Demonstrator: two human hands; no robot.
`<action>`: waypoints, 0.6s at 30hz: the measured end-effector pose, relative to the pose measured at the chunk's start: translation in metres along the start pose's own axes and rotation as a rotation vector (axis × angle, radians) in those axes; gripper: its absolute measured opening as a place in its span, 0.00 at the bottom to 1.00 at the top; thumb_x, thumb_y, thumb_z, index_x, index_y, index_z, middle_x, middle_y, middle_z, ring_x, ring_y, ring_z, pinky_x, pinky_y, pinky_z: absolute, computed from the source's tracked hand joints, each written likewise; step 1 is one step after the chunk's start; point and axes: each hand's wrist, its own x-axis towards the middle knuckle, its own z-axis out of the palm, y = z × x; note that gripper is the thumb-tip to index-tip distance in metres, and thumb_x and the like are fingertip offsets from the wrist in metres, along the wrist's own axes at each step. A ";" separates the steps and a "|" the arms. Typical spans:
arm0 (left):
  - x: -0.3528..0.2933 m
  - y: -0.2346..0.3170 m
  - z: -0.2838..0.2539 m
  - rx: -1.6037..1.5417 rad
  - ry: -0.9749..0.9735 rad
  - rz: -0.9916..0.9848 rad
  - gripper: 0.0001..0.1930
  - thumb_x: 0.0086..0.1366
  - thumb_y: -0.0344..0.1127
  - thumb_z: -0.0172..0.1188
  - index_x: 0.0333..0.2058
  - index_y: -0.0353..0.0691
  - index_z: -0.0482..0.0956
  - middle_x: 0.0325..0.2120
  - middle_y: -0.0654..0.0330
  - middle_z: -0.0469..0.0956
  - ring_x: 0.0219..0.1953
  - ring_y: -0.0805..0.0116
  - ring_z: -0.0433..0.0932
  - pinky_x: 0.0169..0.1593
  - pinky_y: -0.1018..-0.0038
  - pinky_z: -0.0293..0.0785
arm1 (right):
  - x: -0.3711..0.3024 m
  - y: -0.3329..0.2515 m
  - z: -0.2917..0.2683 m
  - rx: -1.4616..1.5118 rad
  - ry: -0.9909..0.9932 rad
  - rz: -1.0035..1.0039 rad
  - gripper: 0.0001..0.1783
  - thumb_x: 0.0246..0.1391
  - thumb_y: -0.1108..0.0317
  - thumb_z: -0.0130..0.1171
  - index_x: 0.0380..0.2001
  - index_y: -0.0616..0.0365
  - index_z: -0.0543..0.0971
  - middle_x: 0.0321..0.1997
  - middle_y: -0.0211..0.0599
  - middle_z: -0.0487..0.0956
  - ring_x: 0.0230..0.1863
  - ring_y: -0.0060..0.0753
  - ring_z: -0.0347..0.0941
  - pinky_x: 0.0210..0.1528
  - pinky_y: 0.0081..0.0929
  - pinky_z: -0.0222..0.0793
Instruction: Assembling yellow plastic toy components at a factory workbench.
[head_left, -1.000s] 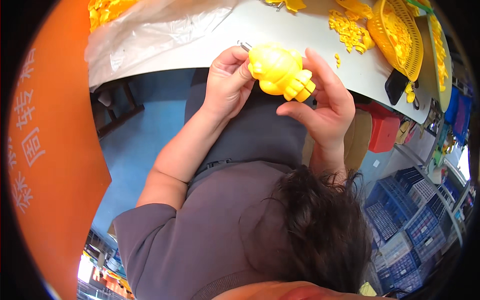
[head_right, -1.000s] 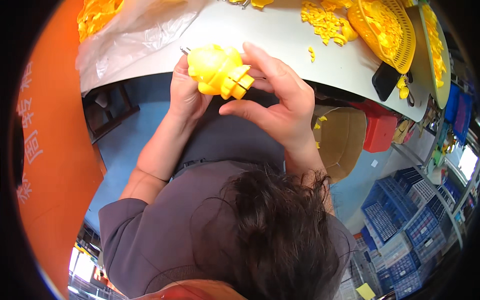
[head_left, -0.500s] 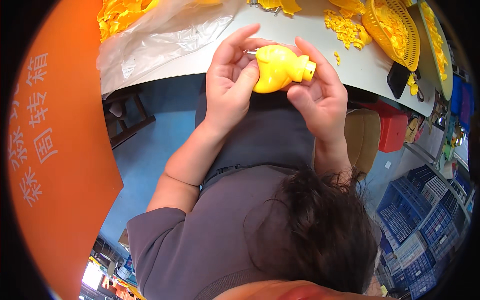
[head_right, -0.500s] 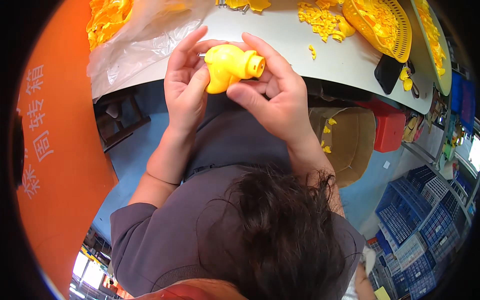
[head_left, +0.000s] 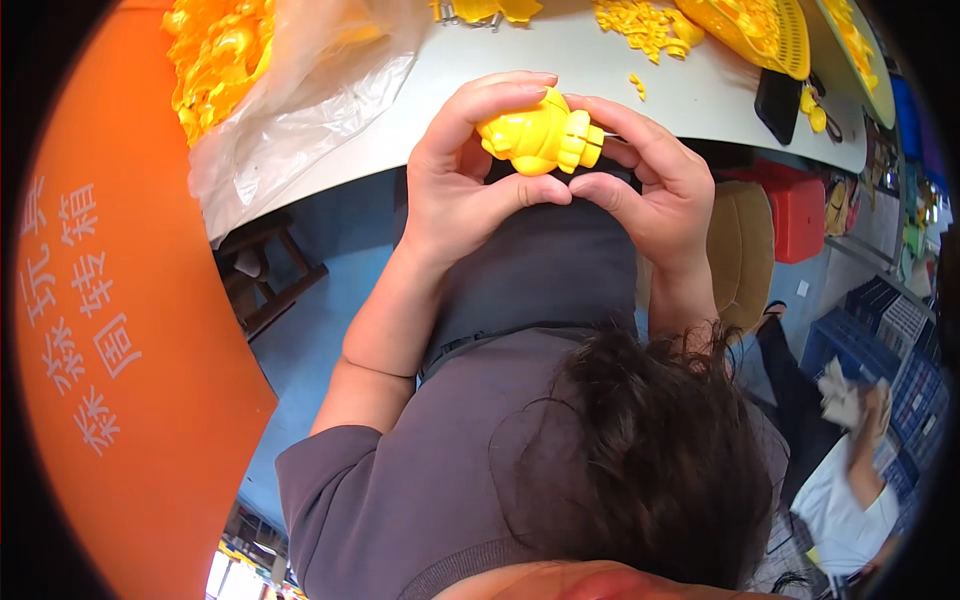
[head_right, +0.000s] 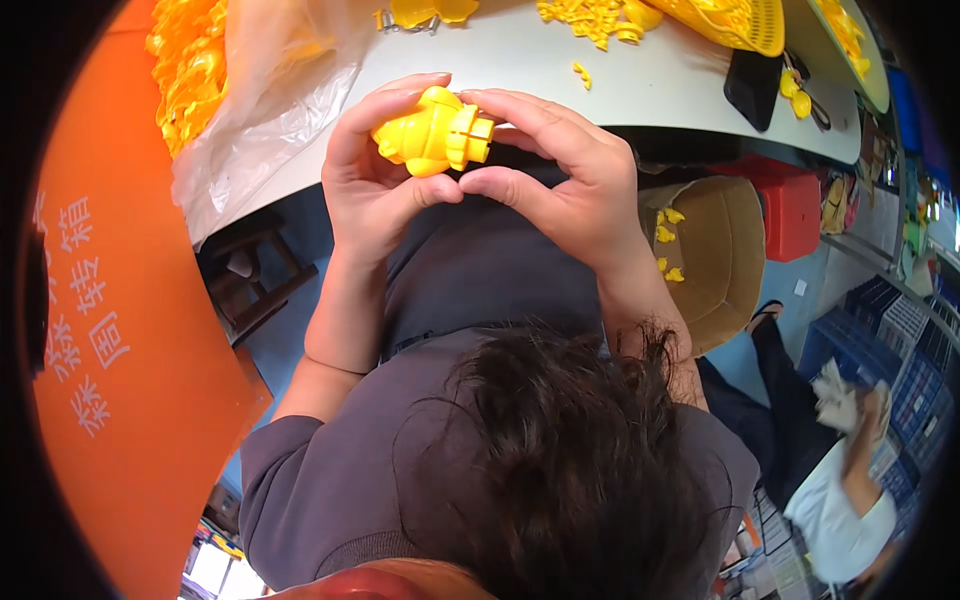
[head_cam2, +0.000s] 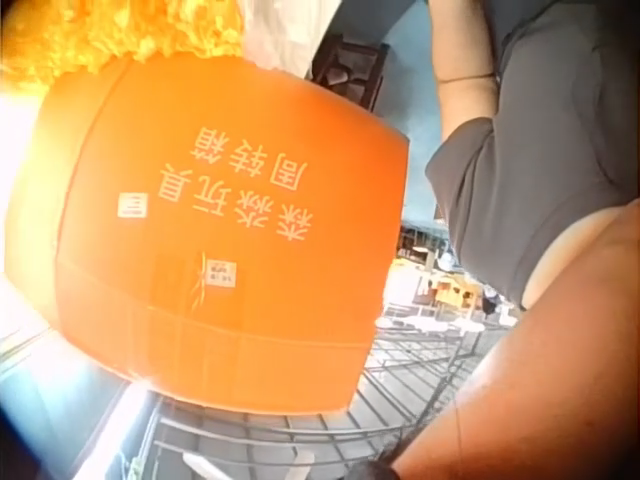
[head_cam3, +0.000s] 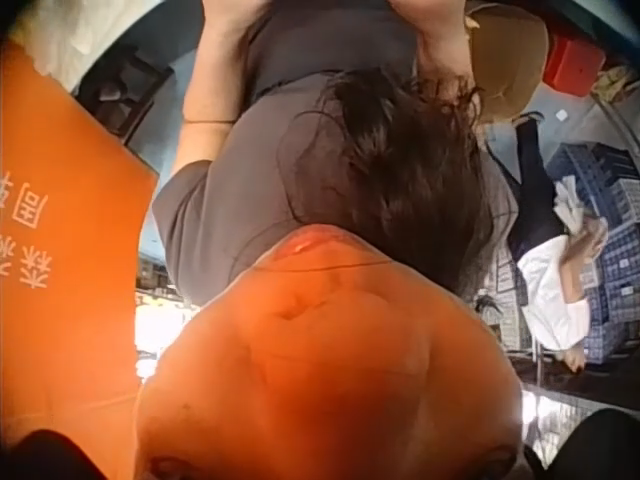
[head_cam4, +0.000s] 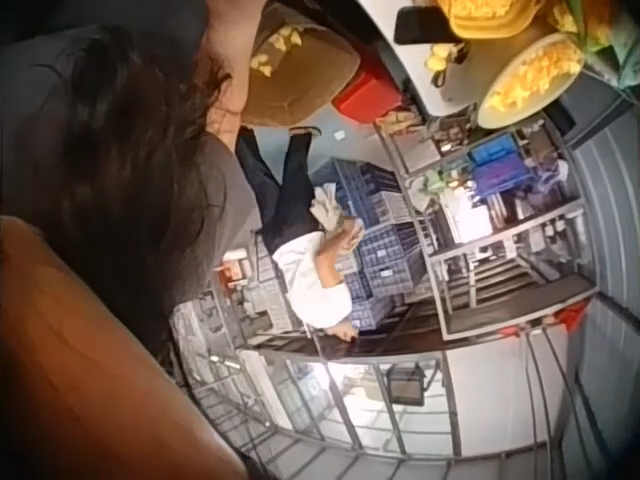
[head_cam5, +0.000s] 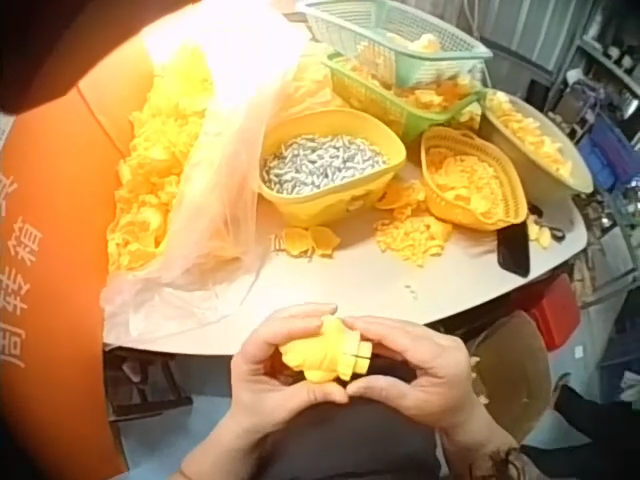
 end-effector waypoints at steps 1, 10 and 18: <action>0.002 -0.001 0.003 -0.006 -0.012 -0.002 0.34 0.47 0.24 0.76 0.55 0.36 0.73 0.56 0.52 0.72 0.58 0.61 0.72 0.60 0.68 0.71 | -0.001 0.000 -0.003 -0.085 0.016 -0.060 0.31 0.49 0.79 0.69 0.57 0.72 0.72 0.57 0.51 0.76 0.54 0.38 0.77 0.57 0.30 0.74; 0.016 -0.004 0.022 0.348 -0.139 0.178 0.29 0.46 0.29 0.76 0.49 0.39 0.78 0.51 0.46 0.77 0.52 0.51 0.77 0.54 0.64 0.74 | -0.010 -0.013 -0.025 -0.248 0.155 -0.145 0.23 0.48 0.74 0.69 0.50 0.66 0.80 0.42 0.45 0.83 0.43 0.33 0.82 0.47 0.25 0.76; 0.028 -0.009 0.039 0.411 -0.138 0.155 0.57 0.52 0.35 0.75 0.71 0.42 0.41 0.72 0.46 0.41 0.71 0.48 0.55 0.68 0.55 0.57 | 0.012 -0.019 -0.081 0.097 0.402 -0.010 0.23 0.51 0.82 0.66 0.52 0.66 0.78 0.49 0.39 0.80 0.46 0.26 0.79 0.49 0.23 0.77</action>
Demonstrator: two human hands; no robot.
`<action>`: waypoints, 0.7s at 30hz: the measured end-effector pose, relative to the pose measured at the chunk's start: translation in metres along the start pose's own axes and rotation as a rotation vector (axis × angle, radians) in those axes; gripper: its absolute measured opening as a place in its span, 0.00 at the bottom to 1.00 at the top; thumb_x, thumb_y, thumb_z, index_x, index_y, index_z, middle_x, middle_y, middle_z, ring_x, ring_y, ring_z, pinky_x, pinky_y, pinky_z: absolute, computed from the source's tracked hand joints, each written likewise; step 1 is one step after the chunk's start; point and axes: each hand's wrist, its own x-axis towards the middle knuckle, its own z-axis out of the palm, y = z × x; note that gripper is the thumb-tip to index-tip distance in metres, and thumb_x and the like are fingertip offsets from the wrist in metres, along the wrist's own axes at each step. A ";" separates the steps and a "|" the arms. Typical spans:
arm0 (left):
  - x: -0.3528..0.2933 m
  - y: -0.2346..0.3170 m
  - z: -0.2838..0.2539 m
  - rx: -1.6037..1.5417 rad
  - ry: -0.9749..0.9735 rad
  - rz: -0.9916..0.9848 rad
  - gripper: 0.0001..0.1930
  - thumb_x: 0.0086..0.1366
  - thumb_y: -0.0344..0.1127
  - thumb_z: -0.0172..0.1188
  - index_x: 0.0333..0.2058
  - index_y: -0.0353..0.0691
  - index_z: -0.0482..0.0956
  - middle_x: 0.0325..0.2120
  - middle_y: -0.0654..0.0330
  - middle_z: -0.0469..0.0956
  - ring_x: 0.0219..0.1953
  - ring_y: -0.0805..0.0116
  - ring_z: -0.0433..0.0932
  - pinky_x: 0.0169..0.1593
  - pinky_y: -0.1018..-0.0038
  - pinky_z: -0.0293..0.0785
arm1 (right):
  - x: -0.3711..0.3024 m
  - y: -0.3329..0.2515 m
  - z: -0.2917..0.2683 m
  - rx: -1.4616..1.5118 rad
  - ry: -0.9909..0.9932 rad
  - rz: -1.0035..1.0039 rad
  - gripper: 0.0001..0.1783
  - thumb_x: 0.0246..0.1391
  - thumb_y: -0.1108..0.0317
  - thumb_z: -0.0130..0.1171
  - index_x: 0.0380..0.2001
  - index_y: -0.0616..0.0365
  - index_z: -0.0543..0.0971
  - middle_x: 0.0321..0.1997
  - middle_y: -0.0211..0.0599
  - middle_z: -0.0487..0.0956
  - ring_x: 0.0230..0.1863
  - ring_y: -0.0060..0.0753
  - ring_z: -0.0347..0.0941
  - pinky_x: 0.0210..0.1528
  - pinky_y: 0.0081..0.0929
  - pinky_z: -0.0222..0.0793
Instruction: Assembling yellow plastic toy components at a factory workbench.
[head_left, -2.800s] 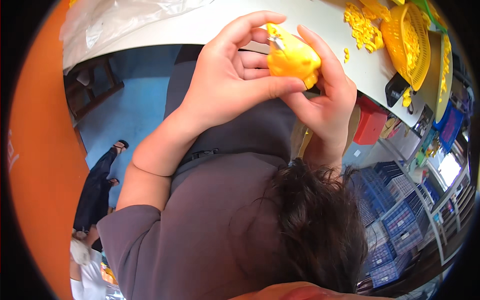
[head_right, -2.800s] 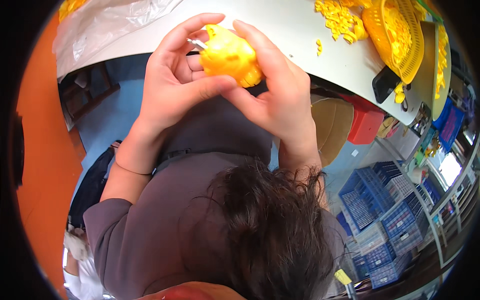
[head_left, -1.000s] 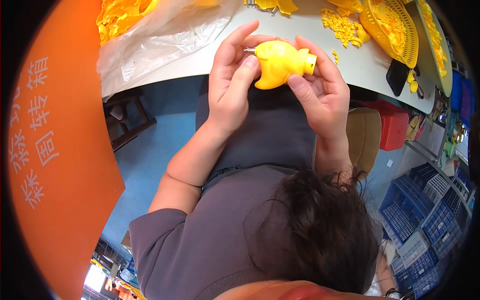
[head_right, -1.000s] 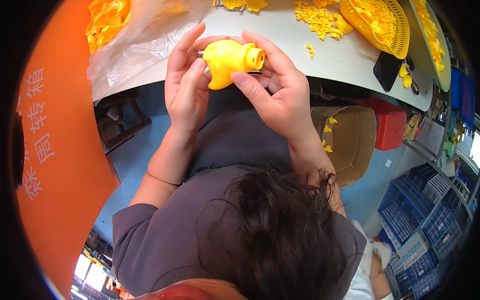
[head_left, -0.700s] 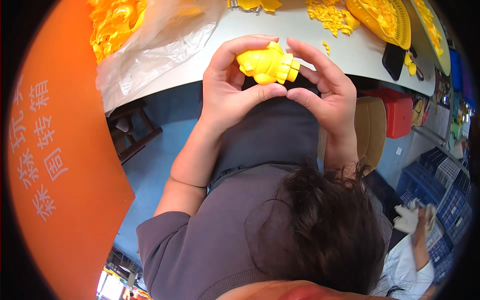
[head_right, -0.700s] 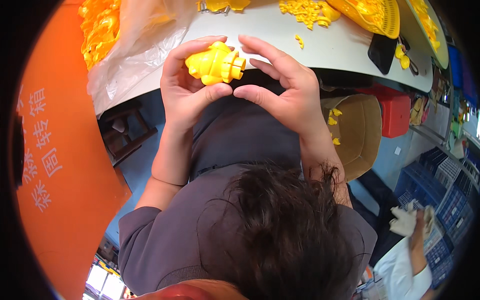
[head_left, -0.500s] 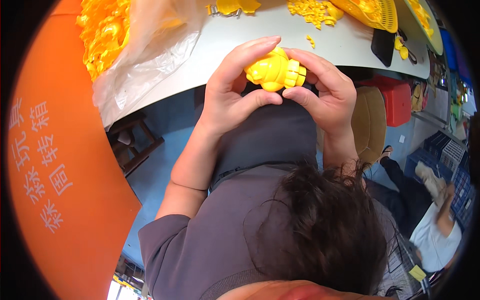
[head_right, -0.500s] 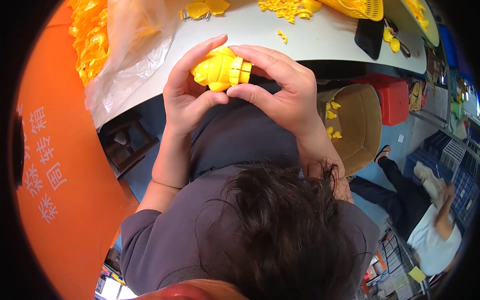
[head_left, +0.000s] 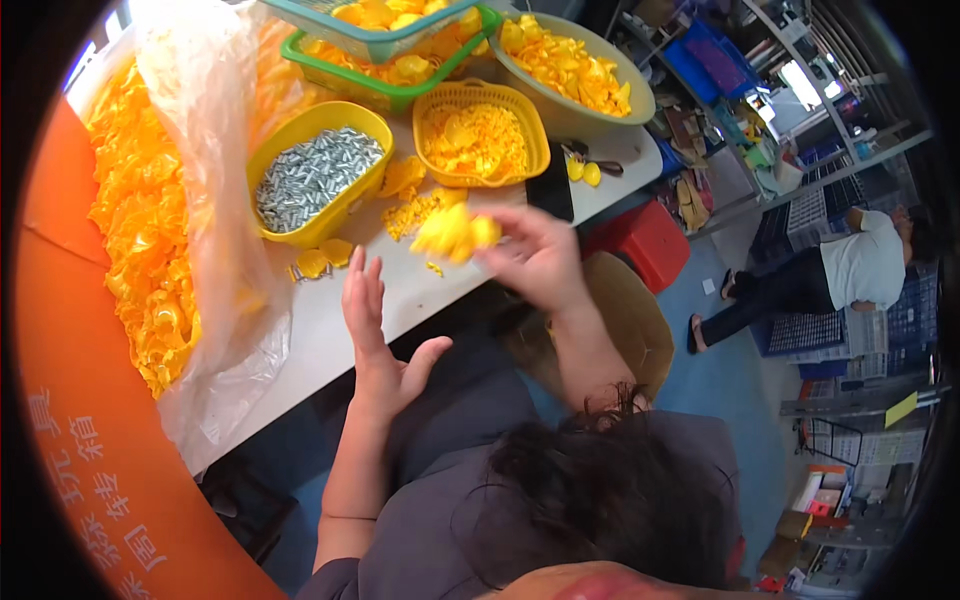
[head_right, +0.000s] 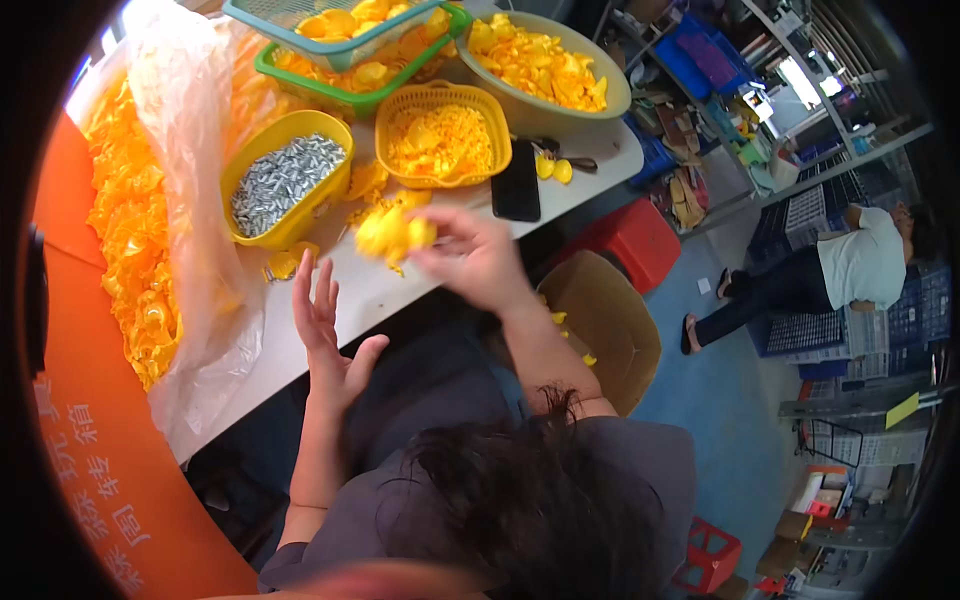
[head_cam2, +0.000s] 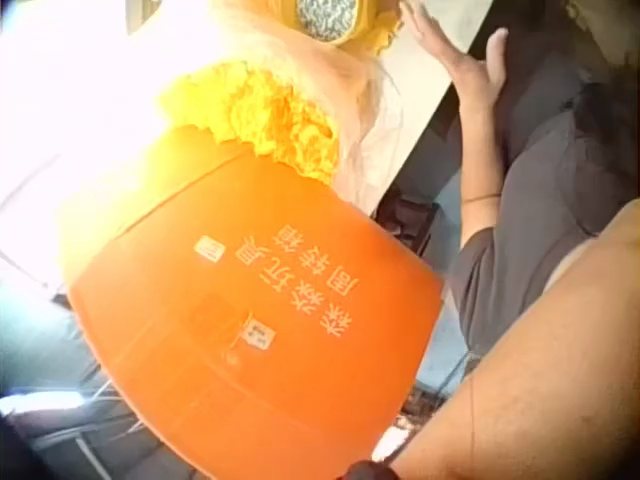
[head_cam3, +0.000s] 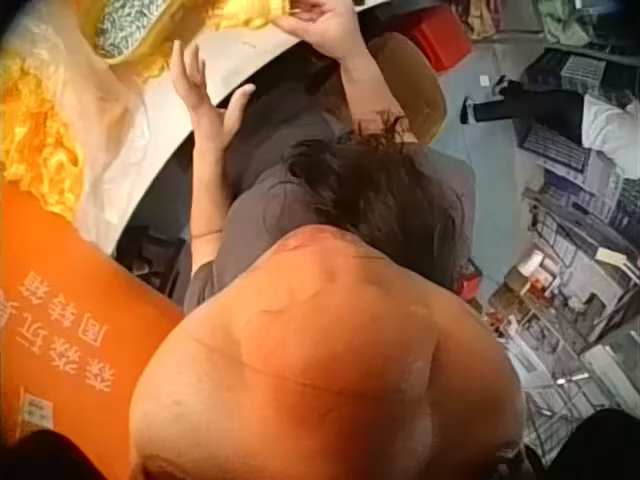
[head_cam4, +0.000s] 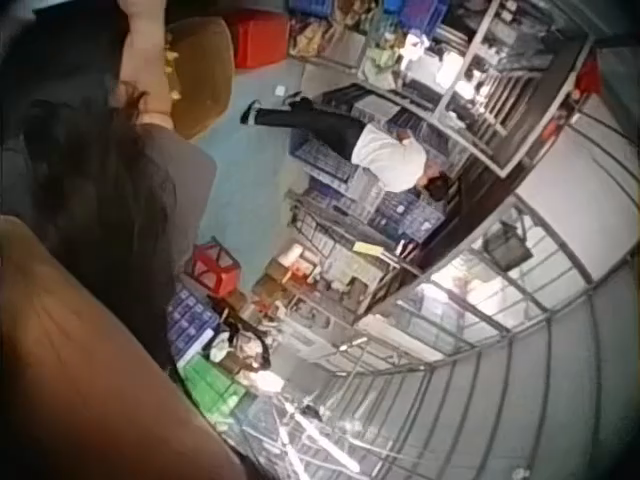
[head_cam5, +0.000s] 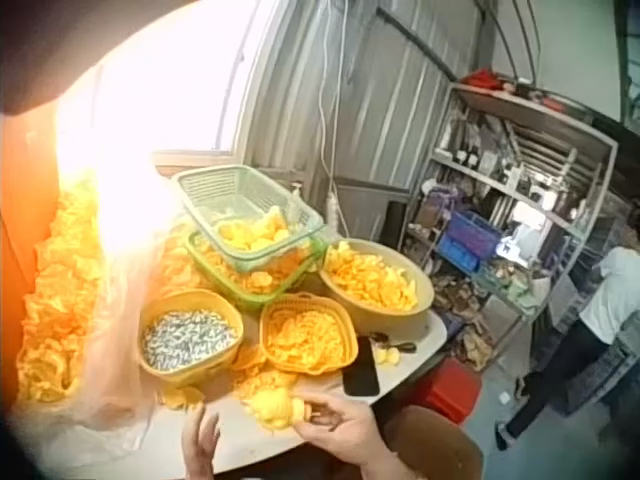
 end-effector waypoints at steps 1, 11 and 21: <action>-0.002 0.001 -0.005 0.010 0.071 -0.029 0.54 0.55 0.33 0.73 0.71 0.41 0.42 0.71 0.44 0.44 0.71 0.48 0.55 0.69 0.54 0.56 | 0.017 -0.004 -0.008 0.044 0.103 -0.075 0.21 0.51 0.81 0.66 0.51 0.66 0.78 0.47 0.38 0.81 0.44 0.24 0.79 0.48 0.22 0.76; -0.066 -0.015 -0.072 0.198 0.388 -0.333 0.33 0.66 0.22 0.55 0.68 0.38 0.54 0.61 0.48 0.66 0.54 0.63 0.76 0.59 0.69 0.71 | 0.246 -0.033 -0.020 -0.297 0.290 -0.546 0.25 0.55 0.69 0.68 0.54 0.69 0.75 0.49 0.42 0.82 0.49 0.25 0.78 0.52 0.21 0.74; -0.084 -0.002 -0.098 0.269 0.570 -0.385 0.23 0.66 0.22 0.57 0.60 0.33 0.67 0.56 0.49 0.72 0.49 0.62 0.80 0.53 0.72 0.75 | 0.177 -0.002 -0.012 -0.795 0.020 0.120 0.19 0.54 0.61 0.68 0.43 0.65 0.83 0.30 0.34 0.84 0.28 0.21 0.80 0.31 0.21 0.75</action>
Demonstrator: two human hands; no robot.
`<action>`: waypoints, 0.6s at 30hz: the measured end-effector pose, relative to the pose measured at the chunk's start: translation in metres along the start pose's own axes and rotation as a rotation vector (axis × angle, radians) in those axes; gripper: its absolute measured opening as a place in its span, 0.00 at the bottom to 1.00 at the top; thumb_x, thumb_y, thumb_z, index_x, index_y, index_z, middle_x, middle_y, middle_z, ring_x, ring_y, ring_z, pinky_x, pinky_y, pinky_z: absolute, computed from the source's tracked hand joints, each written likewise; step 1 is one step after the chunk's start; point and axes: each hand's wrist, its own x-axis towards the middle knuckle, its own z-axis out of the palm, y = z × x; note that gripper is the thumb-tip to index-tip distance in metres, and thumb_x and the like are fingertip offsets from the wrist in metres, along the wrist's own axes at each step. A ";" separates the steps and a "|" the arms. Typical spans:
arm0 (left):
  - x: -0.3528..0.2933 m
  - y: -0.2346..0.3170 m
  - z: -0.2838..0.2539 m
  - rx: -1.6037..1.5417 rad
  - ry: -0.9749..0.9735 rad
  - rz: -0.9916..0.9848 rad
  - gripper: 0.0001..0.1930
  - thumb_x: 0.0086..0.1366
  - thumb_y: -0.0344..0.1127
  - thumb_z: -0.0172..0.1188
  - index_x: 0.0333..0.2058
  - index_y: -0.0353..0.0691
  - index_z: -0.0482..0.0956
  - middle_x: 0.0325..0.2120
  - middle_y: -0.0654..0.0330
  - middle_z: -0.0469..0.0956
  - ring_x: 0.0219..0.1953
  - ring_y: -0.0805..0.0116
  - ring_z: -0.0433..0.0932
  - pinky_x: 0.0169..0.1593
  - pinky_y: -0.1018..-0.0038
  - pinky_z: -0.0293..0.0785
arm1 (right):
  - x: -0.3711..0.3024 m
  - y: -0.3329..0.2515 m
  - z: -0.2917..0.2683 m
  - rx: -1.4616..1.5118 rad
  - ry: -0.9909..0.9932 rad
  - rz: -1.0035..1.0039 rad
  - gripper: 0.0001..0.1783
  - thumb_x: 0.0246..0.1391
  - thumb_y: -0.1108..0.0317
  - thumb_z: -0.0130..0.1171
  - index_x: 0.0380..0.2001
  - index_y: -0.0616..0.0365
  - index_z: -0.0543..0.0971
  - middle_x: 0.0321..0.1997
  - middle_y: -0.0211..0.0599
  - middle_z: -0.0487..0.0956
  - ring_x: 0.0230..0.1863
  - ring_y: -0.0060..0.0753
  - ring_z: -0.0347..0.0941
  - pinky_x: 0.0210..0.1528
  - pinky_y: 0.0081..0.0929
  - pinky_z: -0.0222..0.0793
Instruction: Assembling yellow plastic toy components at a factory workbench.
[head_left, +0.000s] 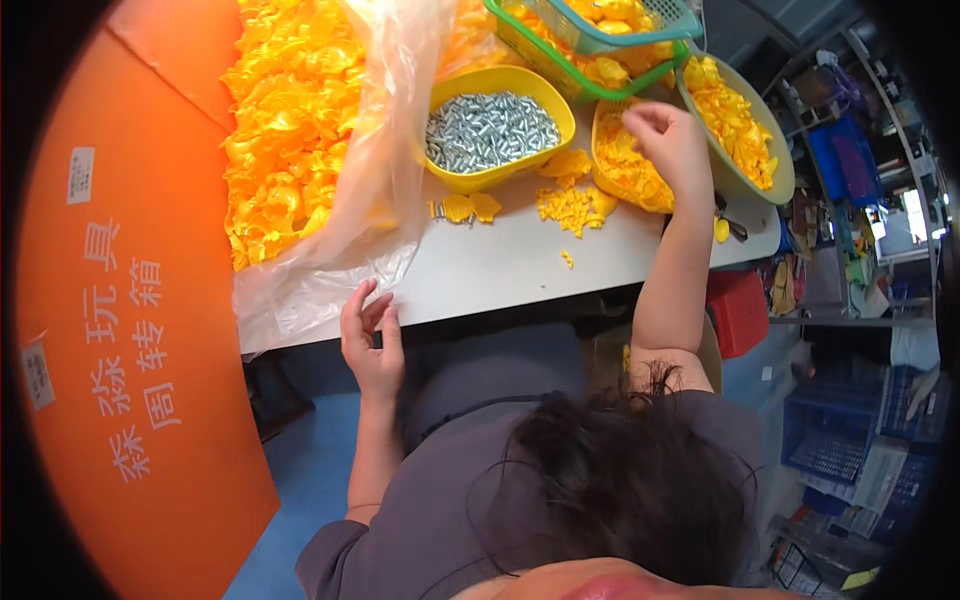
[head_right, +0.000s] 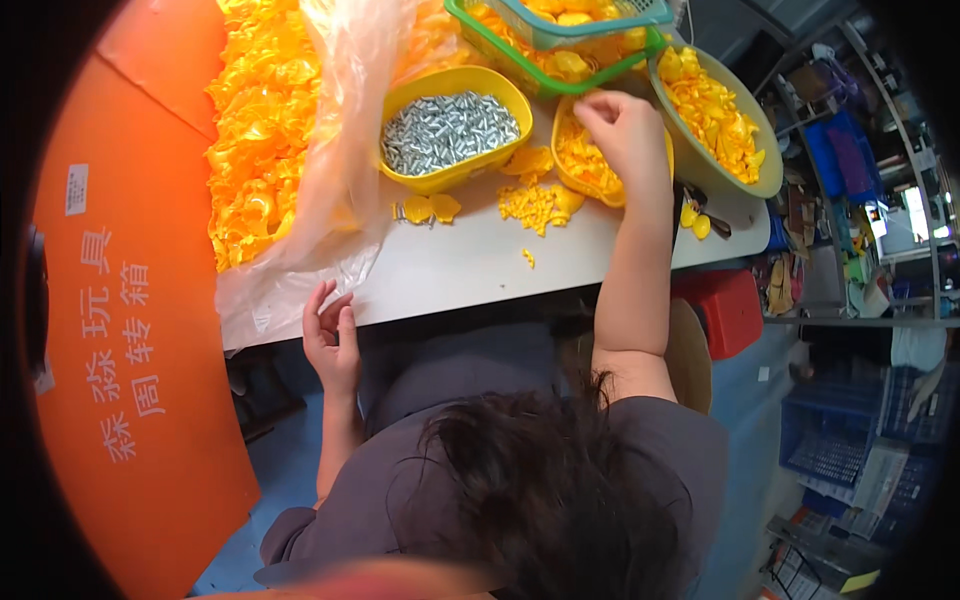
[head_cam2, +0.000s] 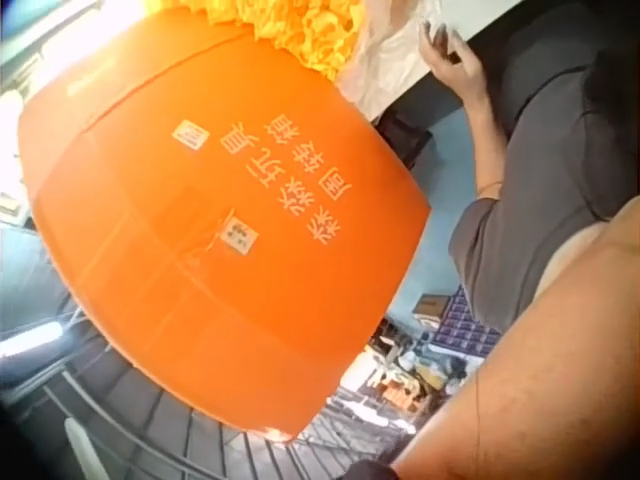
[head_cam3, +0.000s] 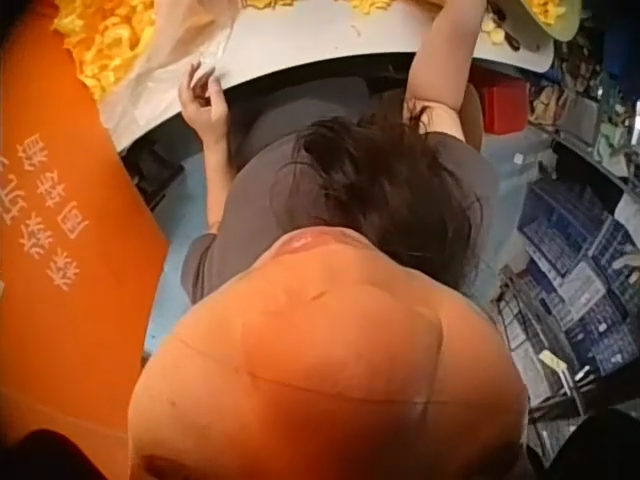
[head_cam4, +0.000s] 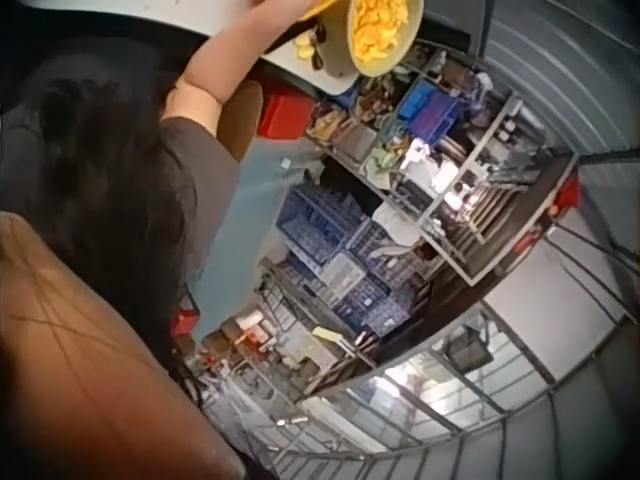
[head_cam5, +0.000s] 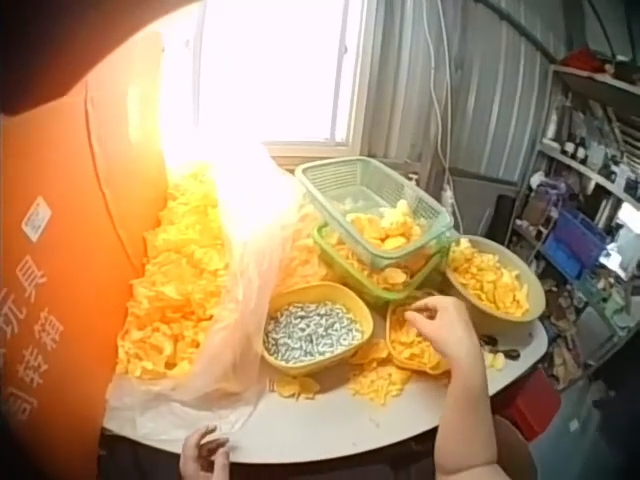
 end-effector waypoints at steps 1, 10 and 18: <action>0.000 0.000 -0.005 0.019 -0.011 0.010 0.22 0.66 0.22 0.57 0.59 0.33 0.67 0.55 0.50 0.72 0.49 0.63 0.80 0.53 0.72 0.75 | 0.002 0.020 -0.006 -0.158 -0.097 0.107 0.20 0.52 0.61 0.69 0.44 0.64 0.83 0.32 0.39 0.84 0.32 0.30 0.82 0.36 0.25 0.77; 0.017 0.003 -0.005 -0.013 0.003 0.015 0.23 0.67 0.21 0.54 0.60 0.32 0.66 0.56 0.50 0.72 0.49 0.65 0.80 0.55 0.72 0.74 | 0.015 0.131 0.003 -0.388 -0.278 0.174 0.26 0.48 0.68 0.63 0.54 0.54 0.78 0.42 0.52 0.82 0.45 0.47 0.80 0.49 0.35 0.74; 0.017 0.009 -0.004 0.046 0.021 0.127 0.22 0.67 0.21 0.54 0.59 0.33 0.66 0.55 0.50 0.73 0.49 0.63 0.81 0.54 0.72 0.74 | 0.052 0.171 0.000 -0.689 -0.069 -0.083 0.24 0.49 0.56 0.70 0.48 0.55 0.82 0.41 0.44 0.84 0.40 0.44 0.82 0.46 0.37 0.76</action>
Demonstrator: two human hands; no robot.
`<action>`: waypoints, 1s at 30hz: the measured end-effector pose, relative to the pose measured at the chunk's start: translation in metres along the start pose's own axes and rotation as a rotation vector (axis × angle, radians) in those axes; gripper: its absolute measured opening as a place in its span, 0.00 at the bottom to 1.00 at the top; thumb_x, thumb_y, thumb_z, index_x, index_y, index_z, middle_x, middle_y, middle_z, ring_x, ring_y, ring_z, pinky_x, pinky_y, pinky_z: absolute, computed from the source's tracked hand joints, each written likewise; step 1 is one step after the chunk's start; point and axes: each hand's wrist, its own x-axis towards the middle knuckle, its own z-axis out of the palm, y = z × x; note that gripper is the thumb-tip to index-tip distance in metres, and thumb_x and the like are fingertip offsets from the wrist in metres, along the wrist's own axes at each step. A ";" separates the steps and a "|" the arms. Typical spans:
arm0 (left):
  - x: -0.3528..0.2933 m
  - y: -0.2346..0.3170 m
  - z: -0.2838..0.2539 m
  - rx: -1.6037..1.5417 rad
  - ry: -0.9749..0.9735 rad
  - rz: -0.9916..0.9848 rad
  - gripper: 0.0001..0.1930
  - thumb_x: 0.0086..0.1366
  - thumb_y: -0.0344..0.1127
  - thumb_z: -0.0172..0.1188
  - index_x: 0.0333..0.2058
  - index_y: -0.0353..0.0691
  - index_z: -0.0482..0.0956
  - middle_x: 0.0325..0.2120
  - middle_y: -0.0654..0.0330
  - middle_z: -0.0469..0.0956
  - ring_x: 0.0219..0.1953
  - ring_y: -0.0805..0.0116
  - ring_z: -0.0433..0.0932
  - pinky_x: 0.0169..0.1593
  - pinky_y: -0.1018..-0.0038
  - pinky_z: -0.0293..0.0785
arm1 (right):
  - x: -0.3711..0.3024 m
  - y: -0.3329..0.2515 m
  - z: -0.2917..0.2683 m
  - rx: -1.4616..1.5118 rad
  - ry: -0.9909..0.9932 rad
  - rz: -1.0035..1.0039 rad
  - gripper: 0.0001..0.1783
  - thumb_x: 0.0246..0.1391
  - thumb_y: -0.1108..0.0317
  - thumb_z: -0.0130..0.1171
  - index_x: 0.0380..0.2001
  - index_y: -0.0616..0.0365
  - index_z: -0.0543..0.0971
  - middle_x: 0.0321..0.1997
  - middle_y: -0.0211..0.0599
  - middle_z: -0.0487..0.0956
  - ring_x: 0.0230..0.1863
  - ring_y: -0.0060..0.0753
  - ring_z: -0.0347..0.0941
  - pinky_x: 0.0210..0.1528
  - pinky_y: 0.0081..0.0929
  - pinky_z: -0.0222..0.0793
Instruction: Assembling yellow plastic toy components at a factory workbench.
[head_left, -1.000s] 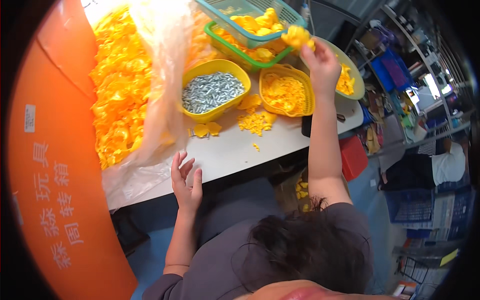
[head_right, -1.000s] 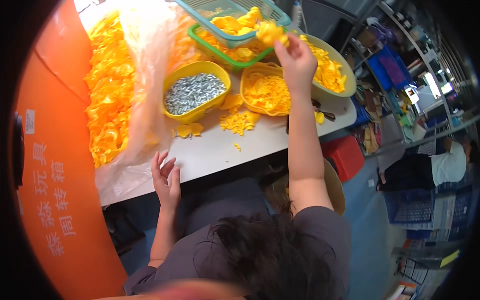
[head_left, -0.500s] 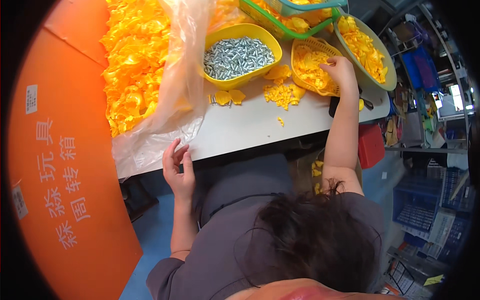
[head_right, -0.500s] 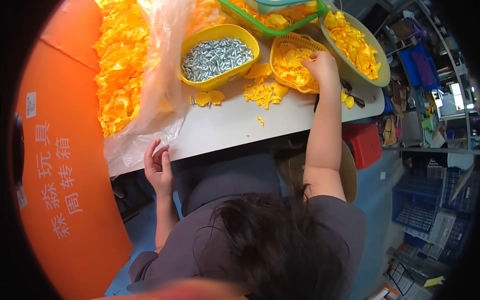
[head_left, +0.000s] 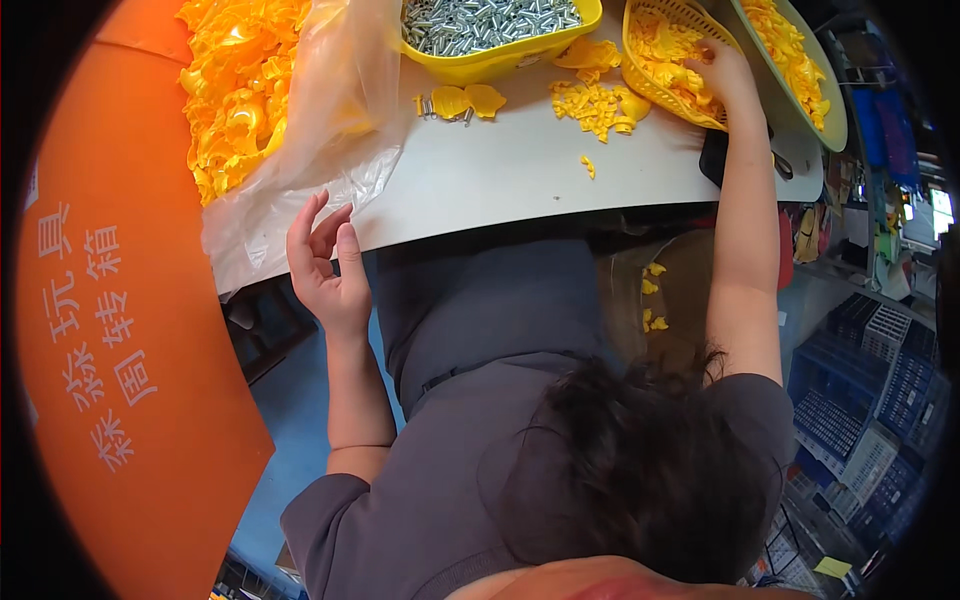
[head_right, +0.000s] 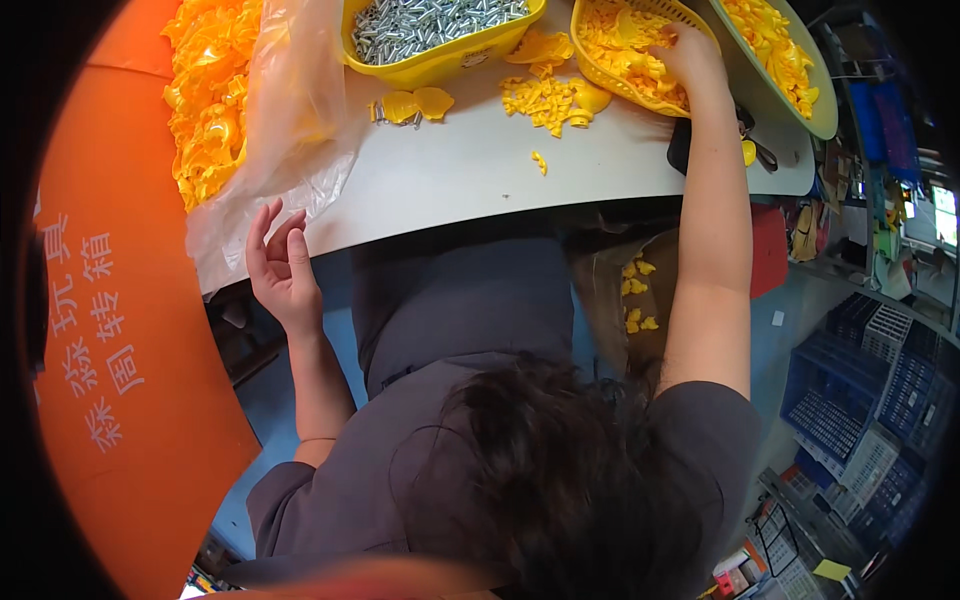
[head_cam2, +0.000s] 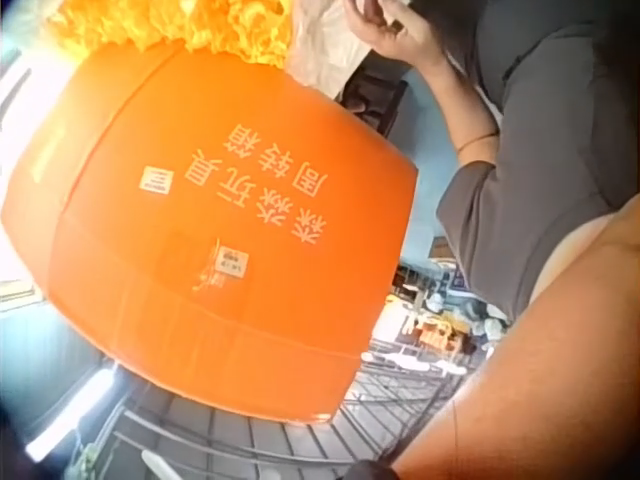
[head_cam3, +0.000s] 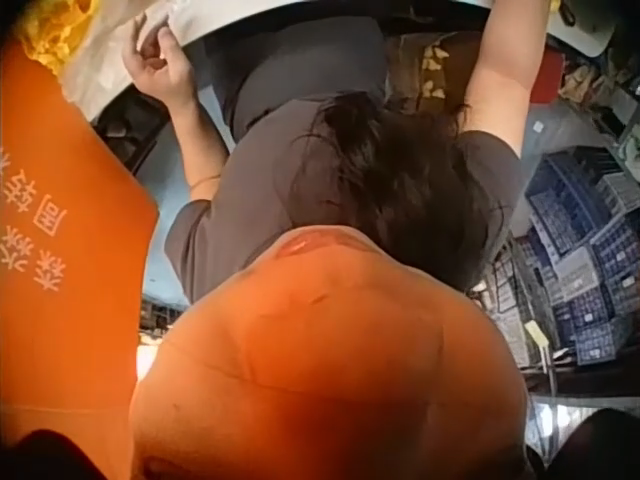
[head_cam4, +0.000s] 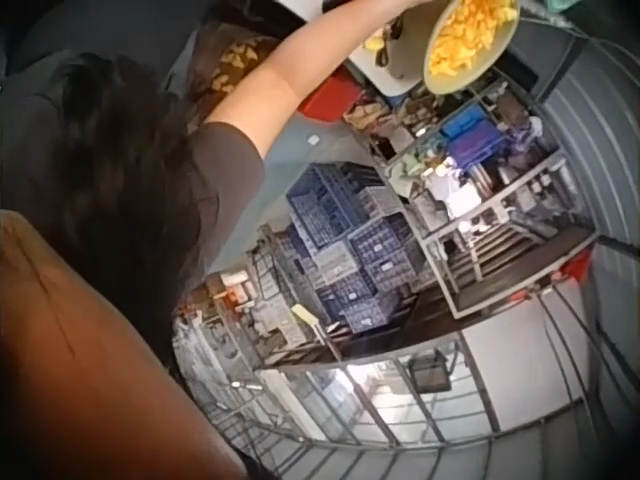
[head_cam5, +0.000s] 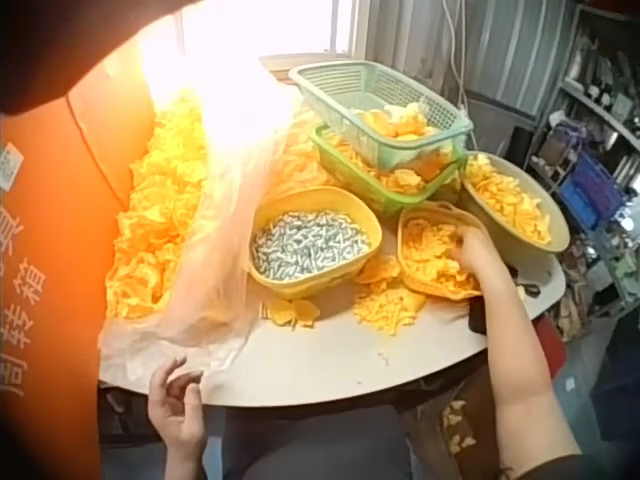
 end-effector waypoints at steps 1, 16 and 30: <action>0.000 -0.002 -0.002 0.011 -0.010 -0.014 0.21 0.67 0.21 0.54 0.59 0.33 0.67 0.55 0.50 0.73 0.49 0.63 0.81 0.54 0.72 0.75 | 0.006 0.002 0.002 0.002 0.001 0.006 0.24 0.49 0.56 0.70 0.48 0.55 0.82 0.41 0.44 0.84 0.40 0.44 0.82 0.46 0.37 0.76; 0.138 -0.020 -0.058 0.485 0.196 0.172 0.12 0.62 0.34 0.66 0.43 0.37 0.83 0.34 0.54 0.84 0.35 0.66 0.83 0.40 0.73 0.79 | -0.016 0.013 -0.023 0.256 0.170 0.074 0.19 0.54 0.57 0.68 0.29 0.66 0.80 0.23 0.34 0.80 0.28 0.25 0.77 0.34 0.25 0.72; 0.190 -0.127 -0.072 0.702 0.147 0.122 0.15 0.59 0.39 0.70 0.42 0.38 0.84 0.35 0.56 0.85 0.36 0.70 0.83 0.40 0.75 0.78 | -0.040 0.009 -0.005 0.937 0.071 0.196 0.23 0.56 0.69 0.67 0.52 0.68 0.75 0.45 0.44 0.82 0.42 0.29 0.80 0.42 0.21 0.76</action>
